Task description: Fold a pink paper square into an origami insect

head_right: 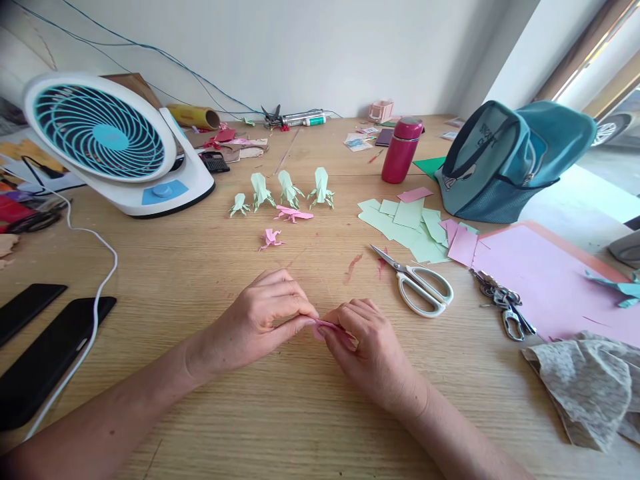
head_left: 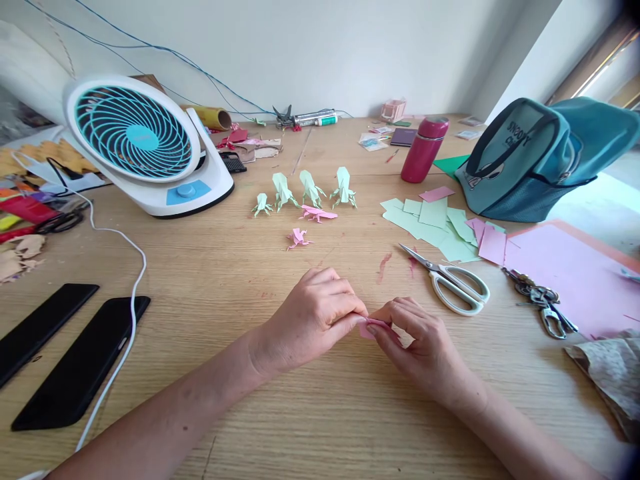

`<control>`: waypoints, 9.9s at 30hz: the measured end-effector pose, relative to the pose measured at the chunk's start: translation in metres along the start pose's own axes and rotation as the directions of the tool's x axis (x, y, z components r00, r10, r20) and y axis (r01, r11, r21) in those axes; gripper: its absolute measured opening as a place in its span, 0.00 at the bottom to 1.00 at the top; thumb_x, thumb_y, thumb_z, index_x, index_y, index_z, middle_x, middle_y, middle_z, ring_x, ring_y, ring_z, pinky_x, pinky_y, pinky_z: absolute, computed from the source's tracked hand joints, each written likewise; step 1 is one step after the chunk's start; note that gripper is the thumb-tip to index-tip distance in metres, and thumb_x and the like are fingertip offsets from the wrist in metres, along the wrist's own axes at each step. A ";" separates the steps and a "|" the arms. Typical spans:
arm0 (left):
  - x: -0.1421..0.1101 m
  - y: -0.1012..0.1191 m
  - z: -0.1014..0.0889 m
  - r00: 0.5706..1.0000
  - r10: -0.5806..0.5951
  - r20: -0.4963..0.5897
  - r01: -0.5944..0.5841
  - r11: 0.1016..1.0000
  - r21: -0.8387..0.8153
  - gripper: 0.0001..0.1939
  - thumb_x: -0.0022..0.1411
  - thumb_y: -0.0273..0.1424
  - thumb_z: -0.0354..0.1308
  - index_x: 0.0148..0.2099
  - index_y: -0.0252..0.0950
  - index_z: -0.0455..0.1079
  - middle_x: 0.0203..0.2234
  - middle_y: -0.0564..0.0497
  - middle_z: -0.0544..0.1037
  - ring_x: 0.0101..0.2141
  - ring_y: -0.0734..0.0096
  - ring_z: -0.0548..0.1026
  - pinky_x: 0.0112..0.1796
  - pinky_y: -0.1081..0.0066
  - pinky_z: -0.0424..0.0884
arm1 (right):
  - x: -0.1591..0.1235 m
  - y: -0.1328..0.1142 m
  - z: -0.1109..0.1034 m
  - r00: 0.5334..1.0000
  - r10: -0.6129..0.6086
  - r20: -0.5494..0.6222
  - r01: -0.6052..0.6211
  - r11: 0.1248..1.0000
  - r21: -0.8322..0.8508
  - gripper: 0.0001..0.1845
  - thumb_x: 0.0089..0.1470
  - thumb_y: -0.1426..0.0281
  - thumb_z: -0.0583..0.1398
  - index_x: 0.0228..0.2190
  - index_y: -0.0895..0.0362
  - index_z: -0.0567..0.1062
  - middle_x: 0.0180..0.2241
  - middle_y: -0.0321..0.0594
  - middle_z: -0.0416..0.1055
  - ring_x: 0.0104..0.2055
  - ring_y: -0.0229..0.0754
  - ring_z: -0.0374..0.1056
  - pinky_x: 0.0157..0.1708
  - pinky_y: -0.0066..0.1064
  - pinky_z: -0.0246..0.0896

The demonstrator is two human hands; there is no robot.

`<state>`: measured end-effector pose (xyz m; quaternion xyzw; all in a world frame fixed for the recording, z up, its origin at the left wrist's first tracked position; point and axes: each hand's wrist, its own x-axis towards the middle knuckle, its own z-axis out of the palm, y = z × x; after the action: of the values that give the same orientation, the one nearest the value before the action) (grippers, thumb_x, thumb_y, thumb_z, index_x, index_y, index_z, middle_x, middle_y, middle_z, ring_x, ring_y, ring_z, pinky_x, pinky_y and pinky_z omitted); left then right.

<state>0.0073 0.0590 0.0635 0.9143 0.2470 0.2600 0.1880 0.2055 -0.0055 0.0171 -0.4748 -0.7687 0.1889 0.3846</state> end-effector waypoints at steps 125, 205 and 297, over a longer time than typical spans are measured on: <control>-0.004 -0.013 0.044 0.846 -0.513 0.145 0.440 0.518 -0.733 0.31 0.63 0.21 0.53 0.67 0.38 0.54 0.29 0.55 0.76 0.31 0.75 0.75 0.36 0.74 0.69 | -0.004 0.003 -0.002 0.977 -0.202 -0.059 0.194 0.973 -0.125 0.14 0.61 0.78 0.59 0.48 0.54 0.72 0.37 0.43 0.73 0.37 0.42 0.69 0.39 0.36 0.64; -0.026 -0.015 0.042 0.982 -0.143 0.127 0.146 0.989 -0.021 0.12 0.69 0.22 0.53 0.54 0.33 0.68 0.40 0.47 0.73 0.42 0.69 0.74 0.45 0.67 0.76 | 0.006 0.021 0.002 0.926 0.367 0.089 -0.371 0.928 0.038 0.07 0.60 0.69 0.62 0.42 0.52 0.73 0.30 0.33 0.74 0.27 0.35 0.67 0.27 0.26 0.63; -0.038 -0.004 0.046 0.976 0.150 0.155 -0.204 0.876 0.438 0.12 0.68 0.22 0.54 0.52 0.24 0.72 0.37 0.44 0.77 0.37 0.67 0.76 0.39 0.67 0.77 | 0.017 0.015 0.006 0.946 0.292 0.142 -0.285 0.956 -0.069 0.06 0.59 0.75 0.60 0.33 0.54 0.76 0.35 0.38 0.70 0.33 0.38 0.68 0.31 0.29 0.61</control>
<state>0.0040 0.0320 0.0104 0.9653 0.2042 0.1580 -0.0398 0.2057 0.0167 0.0102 -0.5753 -0.7222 0.2602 0.2824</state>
